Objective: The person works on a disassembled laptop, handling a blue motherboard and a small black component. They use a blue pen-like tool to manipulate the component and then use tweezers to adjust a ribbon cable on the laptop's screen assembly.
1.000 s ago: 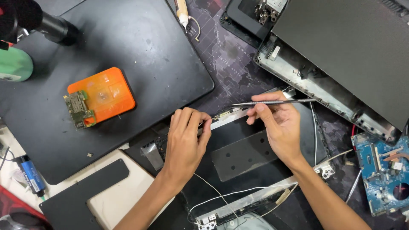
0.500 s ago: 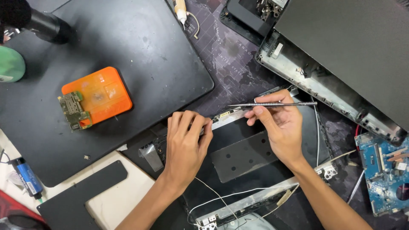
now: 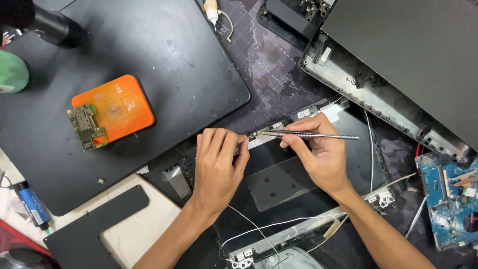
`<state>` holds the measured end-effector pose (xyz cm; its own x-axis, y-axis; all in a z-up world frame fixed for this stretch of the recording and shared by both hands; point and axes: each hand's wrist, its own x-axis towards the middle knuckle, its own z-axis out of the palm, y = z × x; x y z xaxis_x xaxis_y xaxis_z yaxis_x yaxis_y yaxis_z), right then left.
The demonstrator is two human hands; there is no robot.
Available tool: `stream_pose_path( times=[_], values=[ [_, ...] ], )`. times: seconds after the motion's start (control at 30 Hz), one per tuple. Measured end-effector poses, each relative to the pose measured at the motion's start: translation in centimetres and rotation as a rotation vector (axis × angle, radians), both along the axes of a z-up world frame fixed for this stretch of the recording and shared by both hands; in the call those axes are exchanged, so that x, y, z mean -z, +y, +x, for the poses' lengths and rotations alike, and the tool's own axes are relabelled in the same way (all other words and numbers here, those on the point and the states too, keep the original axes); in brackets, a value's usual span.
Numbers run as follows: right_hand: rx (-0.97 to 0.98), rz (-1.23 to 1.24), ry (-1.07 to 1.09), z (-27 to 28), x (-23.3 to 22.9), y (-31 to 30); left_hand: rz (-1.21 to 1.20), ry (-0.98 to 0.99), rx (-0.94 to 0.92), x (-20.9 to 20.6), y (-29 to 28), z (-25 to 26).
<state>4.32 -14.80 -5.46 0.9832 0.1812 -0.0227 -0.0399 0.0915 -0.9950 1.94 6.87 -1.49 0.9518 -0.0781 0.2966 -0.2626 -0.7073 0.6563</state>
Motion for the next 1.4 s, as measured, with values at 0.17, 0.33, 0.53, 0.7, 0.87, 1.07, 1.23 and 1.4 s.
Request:
stream_pose_path(
  times=[0.17,0.33,0.53,0.7,0.87,1.07,1.23,1.4],
  values=[
    [-0.016,0.038,0.012,0.08,-0.05,0.03,-0.061,-0.011,-0.029,0.24,-0.13,0.01],
    [-0.062,-0.014,-0.019,0.01,-0.08,-0.14,-0.087,-0.001,-0.040,0.30,-0.13,-0.12],
    [-0.056,-0.068,-0.002,0.05,-0.42,0.01,-0.089,-0.020,-0.044,0.46,-0.11,-0.14],
    [-0.058,-0.087,-0.014,-0.01,-0.20,-0.12,-0.089,-0.019,-0.046,0.44,-0.13,-0.14],
    [-0.058,-0.092,-0.016,0.05,-0.27,-0.05,-0.084,-0.020,-0.042,0.42,-0.12,-0.14],
    [-0.063,-0.088,-0.023,0.09,-0.30,-0.04,-0.081,-0.021,-0.046,0.53,-0.11,-0.13],
    [-0.064,-0.099,-0.012,0.08,-0.38,-0.06,-0.075,-0.025,-0.044,0.54,-0.15,-0.14],
    [-0.068,-0.088,-0.006,0.02,-0.30,-0.11,-0.066,-0.024,-0.042,0.48,-0.20,-0.18]
  ],
)
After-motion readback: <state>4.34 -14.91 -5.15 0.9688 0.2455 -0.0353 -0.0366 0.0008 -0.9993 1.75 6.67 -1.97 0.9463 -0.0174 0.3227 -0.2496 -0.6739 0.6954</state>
